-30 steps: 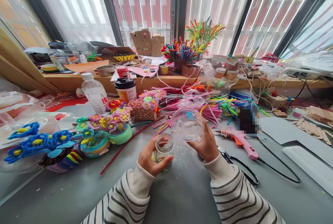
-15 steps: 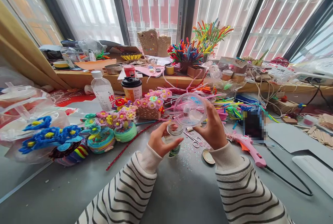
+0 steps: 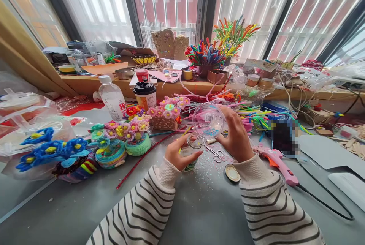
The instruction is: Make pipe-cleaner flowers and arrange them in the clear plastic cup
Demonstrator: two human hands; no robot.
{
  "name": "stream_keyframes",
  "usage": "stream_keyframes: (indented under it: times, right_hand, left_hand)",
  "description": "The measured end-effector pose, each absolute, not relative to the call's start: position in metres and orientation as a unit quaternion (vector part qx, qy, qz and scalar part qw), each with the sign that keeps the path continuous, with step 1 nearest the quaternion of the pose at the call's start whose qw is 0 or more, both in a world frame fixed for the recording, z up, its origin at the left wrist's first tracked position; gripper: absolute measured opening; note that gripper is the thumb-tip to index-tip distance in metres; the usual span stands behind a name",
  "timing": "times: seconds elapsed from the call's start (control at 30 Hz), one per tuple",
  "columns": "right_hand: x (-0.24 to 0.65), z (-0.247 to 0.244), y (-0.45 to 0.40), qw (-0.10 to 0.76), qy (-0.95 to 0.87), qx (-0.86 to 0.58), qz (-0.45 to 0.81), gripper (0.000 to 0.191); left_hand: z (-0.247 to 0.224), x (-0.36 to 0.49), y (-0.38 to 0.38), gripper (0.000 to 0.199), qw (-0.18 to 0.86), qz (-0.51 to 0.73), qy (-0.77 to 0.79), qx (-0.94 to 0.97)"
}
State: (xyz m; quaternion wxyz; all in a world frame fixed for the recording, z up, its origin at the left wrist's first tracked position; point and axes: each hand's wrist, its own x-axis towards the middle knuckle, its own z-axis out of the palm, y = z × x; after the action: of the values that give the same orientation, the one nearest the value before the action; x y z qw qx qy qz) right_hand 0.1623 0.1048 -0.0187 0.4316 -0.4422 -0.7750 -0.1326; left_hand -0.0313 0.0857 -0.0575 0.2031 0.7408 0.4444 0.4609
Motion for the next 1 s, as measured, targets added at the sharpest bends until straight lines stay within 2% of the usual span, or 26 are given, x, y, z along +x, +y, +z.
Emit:
stream_keyframes:
  times: [0.63, 1.0]
  right_hand:
    - [0.1599, -0.0178, 0.1033, 0.410, -0.792, -0.431, -0.137, 0.074]
    - [0.1581, -0.0154, 0.1004, 0.407, -0.798, -0.420, -0.147, 0.078]
  left_hand:
    - [-0.0596, -0.0303, 0.0844, 0.041, 0.219, 0.466, 0.446, 0.732]
    - [-0.0602, -0.0320, 0.0838, 0.041, 0.192, 0.460, 0.440, 0.747]
